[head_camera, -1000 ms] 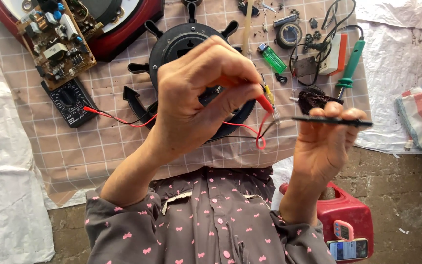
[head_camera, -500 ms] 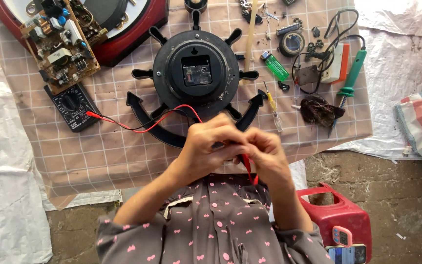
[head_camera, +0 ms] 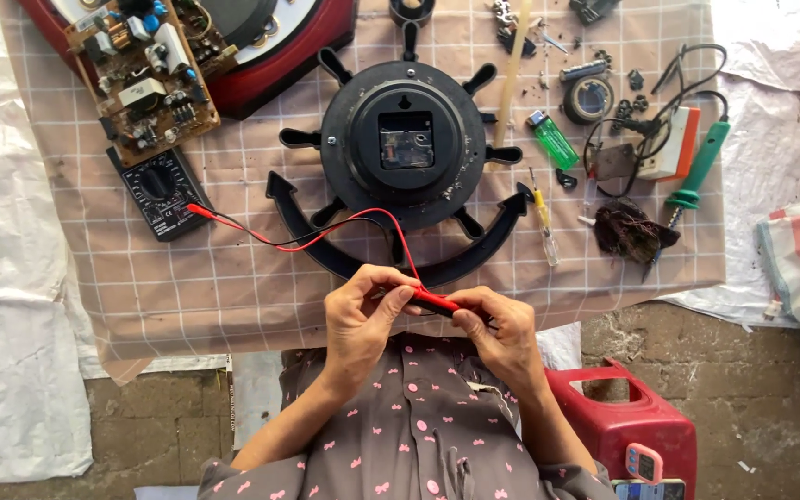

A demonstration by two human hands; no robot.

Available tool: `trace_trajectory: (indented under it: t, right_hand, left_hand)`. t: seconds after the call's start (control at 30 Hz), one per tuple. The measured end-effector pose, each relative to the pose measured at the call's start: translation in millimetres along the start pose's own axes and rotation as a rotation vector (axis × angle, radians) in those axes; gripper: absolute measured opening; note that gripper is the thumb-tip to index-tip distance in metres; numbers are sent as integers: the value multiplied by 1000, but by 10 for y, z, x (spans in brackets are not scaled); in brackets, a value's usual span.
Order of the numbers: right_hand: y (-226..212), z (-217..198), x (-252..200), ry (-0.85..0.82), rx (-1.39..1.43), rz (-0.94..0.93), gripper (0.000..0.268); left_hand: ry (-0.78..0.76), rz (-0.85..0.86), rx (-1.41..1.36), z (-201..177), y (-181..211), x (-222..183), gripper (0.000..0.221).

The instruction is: Reassembling a clock by inspecting the internal circuit board and fitting the mechanism into the frame.

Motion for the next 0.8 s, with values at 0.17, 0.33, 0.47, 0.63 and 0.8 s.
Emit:
trace_trajectory:
  t: [0.17, 0.33, 0.47, 0.63, 0.8]
  right_hand:
    - [92, 113, -28, -15, 86, 75, 17]
    - [46, 179, 41, -59, 12, 39, 16]
    - [189, 57, 117, 48, 14, 47, 17]
    - [99, -208, 513, 387, 179, 303, 27]
    - [63, -157, 797, 441, 726, 190, 17]
  left_hand:
    - [-30, -132, -144, -32, -42, 13, 20]
    - [-50, -105, -92, -85, -27, 70, 10]
    - [-10, 336, 170, 40, 242, 131, 24]
    - [-539, 641, 216, 987, 286, -350, 32]
    - [-1429, 541, -32, 1537, 68, -1031, 27]
Point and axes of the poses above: each hand's wrist, its own x-axis towards the middle knuckle, its own z-axis out of the palm, y = z × x, the point moved 5 cm from there along x, towards the middle knuckle, and after that the axes turned 11 degrees about y, right-handed, at the moved point
